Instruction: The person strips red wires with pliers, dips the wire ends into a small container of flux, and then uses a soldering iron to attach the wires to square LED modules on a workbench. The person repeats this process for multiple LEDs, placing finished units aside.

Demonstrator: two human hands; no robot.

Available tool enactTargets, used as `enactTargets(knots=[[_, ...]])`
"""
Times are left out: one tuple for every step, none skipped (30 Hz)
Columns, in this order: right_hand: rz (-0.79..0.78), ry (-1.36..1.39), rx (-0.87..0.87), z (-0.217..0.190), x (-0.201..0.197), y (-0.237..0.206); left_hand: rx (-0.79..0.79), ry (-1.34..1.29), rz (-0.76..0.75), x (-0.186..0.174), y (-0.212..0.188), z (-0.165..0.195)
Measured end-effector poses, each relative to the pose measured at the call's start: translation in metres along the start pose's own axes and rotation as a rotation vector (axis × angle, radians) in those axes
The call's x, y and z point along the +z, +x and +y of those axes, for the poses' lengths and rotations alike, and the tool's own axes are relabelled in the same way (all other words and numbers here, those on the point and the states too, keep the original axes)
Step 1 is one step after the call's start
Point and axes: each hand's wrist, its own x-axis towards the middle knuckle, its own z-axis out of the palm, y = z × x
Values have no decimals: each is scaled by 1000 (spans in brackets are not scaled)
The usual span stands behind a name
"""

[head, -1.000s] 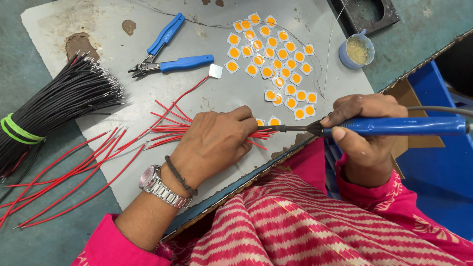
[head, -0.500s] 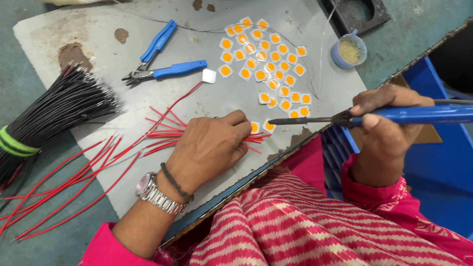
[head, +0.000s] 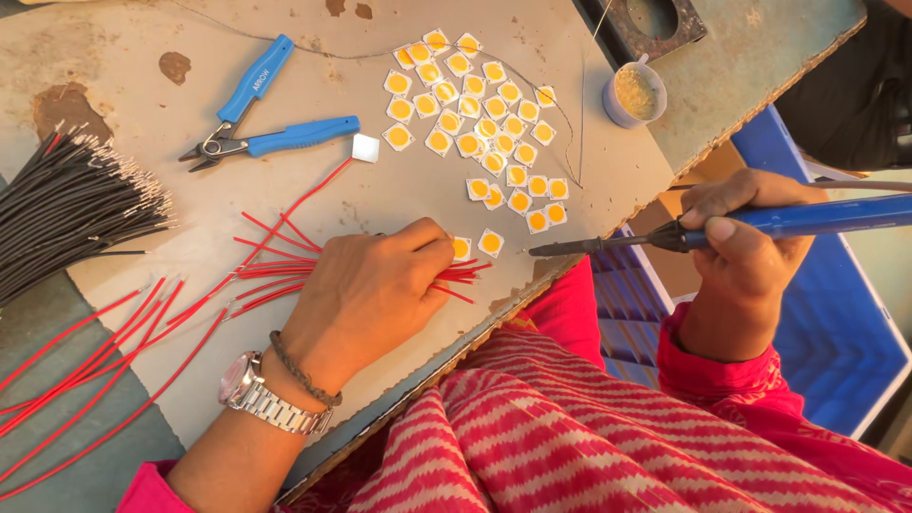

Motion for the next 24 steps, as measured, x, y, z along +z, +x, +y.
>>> enactTargets(knots=[[0, -1, 9, -1, 2, 0, -1, -5, 0, 0, 0, 0], [4, -4, 17, -2, 4, 0, -1, -11, 0, 0, 1, 1], [7, -6, 25, -3, 5, 1, 4, -11, 3, -1, 1, 1], [13, -10, 33, -3, 6, 1, 9, -11, 7, -1, 1, 1], [8, -8, 35, -3, 6, 2, 13, -13, 10, -1, 0, 1], [3, -7, 37, -3, 6, 3, 13, -8, 9, -1, 0, 2], [-12, 0, 31, -2, 5, 4, 13, -4, 8, -2, 0, 2], [-23, 5, 26, -2, 4, 6, 15, 1, 7, -2, 0, 2], [-34, 9, 20, -1, 3, 7, 8, 5, 0, -2, 1, 2], [-40, 11, 14, 0, 2, 7, 2, 10, -7, -2, 1, 2], [-44, 11, 12, 0, 1, 8, -4, 15, -14, -2, 2, 3], [-47, 12, 10, 1, 0, 8, -3, 12, -11, -3, 2, 3], [-47, 10, 12, 1, 0, 7, -1, 8, -9, -3, 2, 3], [-48, 2, 15, 1, -1, 7, 1, 5, -6, -4, 3, 3], [-49, -5, 17, 1, -2, 7, 1, 6, -5, -4, 3, 3], [-50, -18, 18, 1, -3, 8, 2, 7, -4, -4, 3, 4], [-56, -25, 15, 1, -4, 8, 2, 9, -3, -5, 3, 4], [-62, -32, 12, 1, -4, 9, 1, 8, -5, -5, 3, 4], [-73, -32, 3, 1, -5, 10, 0, 8, -7, -5, 3, 4], [-81, -32, 0, 1, -6, 10, -1, 8, -9, -5, 3, 4], [-89, -32, -3, 1, -6, 11, -1, 6, -10, -5, 3, 4], [-94, -33, 0, 1, -6, 12, -1, 4, -10, -6, 4, 4], [-99, -36, 2, 1, -7, 12, -1, 2, -11, -6, 4, 4], [-103, -39, 4, 0, -7, 13, -2, 3, -12, -6, 4, 5]])
